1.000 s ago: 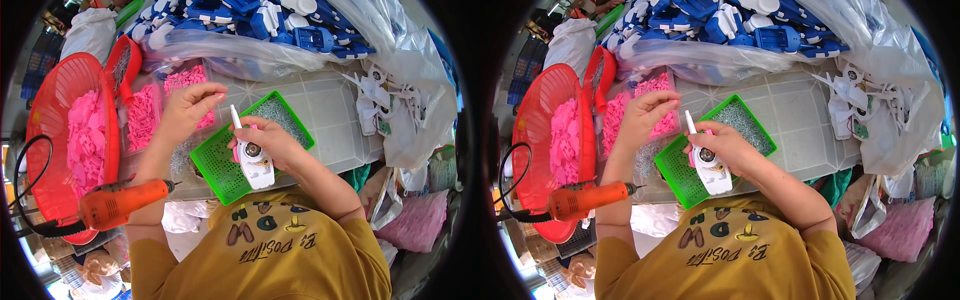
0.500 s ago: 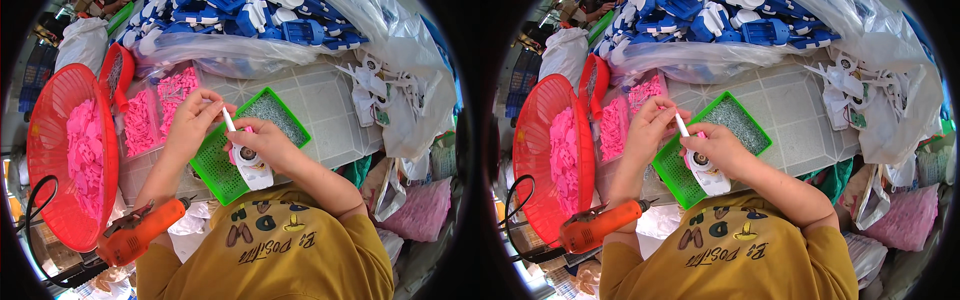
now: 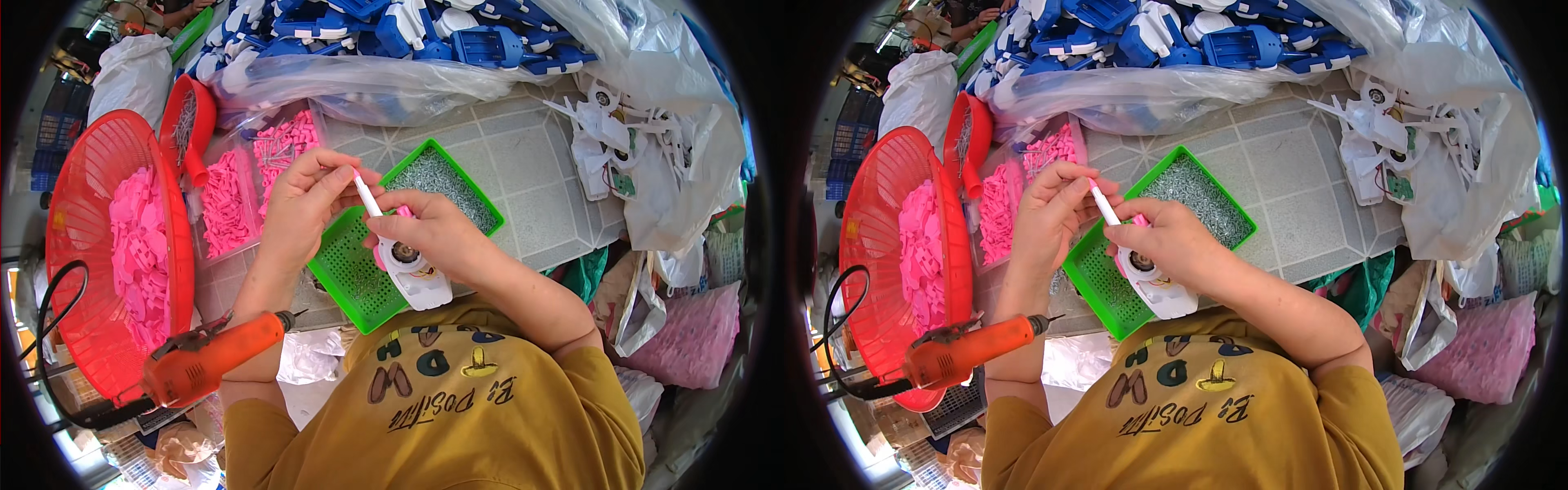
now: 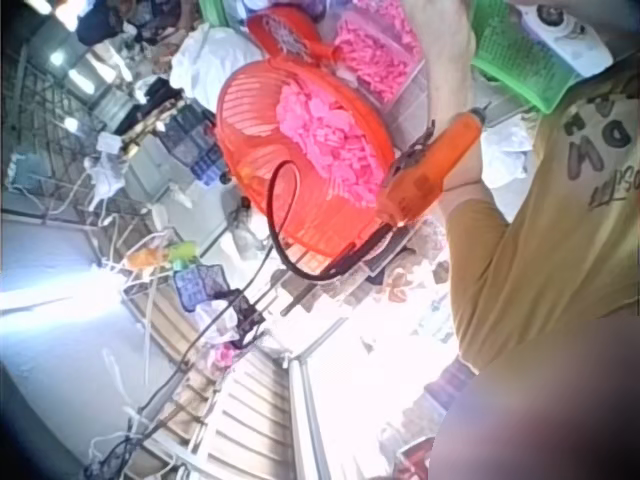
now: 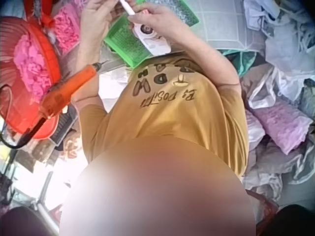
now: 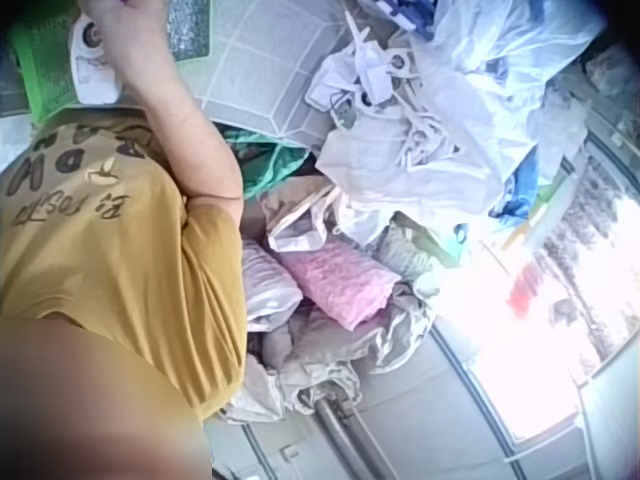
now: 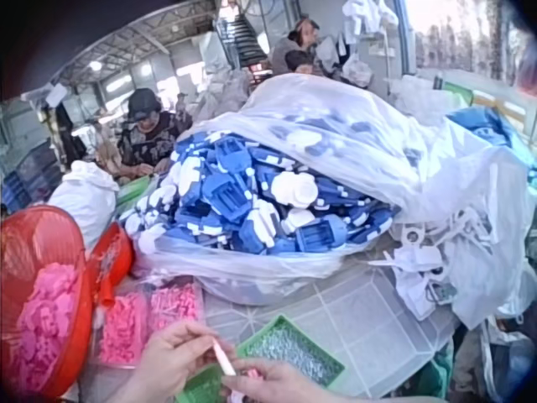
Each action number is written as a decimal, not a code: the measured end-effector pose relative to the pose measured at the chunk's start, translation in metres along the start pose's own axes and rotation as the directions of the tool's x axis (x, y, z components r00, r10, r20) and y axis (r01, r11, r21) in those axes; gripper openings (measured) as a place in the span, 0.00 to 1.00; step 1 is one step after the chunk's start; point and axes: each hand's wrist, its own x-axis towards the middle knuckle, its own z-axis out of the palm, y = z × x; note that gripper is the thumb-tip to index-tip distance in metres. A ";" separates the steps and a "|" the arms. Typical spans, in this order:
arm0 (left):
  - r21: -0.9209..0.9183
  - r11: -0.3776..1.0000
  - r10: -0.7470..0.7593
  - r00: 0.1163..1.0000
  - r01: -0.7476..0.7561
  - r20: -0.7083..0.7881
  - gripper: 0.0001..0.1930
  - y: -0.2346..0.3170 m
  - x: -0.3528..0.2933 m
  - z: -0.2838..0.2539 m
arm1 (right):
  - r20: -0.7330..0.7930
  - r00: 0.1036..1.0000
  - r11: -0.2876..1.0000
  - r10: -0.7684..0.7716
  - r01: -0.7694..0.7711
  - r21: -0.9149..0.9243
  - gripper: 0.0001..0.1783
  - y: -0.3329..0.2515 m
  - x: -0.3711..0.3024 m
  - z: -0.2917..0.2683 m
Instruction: Assembling the internal components and external casing of a toy walkie-talkie using an electric screwdriver.
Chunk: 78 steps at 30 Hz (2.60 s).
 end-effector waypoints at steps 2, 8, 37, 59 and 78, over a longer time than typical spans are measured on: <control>-0.006 1.000 0.006 1.000 -0.006 0.029 0.08 0.000 0.000 -0.001 | -0.005 1.000 1.000 0.003 -0.003 0.016 0.17 0.000 -0.001 0.000; 0.091 0.995 0.037 0.998 -0.041 0.042 0.07 0.001 -0.006 -0.002 | -0.027 0.999 0.990 -0.036 0.032 -0.138 0.17 0.000 -0.005 0.002; 0.103 0.982 0.141 0.975 -0.160 0.172 0.19 0.018 -0.012 0.010 | 0.080 0.994 0.995 -0.080 0.076 0.058 0.15 -0.027 -0.003 0.001; 0.848 -0.147 0.384 0.820 0.509 -0.425 0.31 0.132 -0.126 -0.241 | 0.071 0.997 0.833 0.028 -0.063 0.549 0.25 0.004 -0.004 -0.010; 0.238 0.954 0.243 0.935 -0.182 -0.258 0.21 0.055 -0.051 -0.034 | -0.017 0.933 0.705 -0.359 0.283 0.651 0.38 -0.014 0.034 -0.012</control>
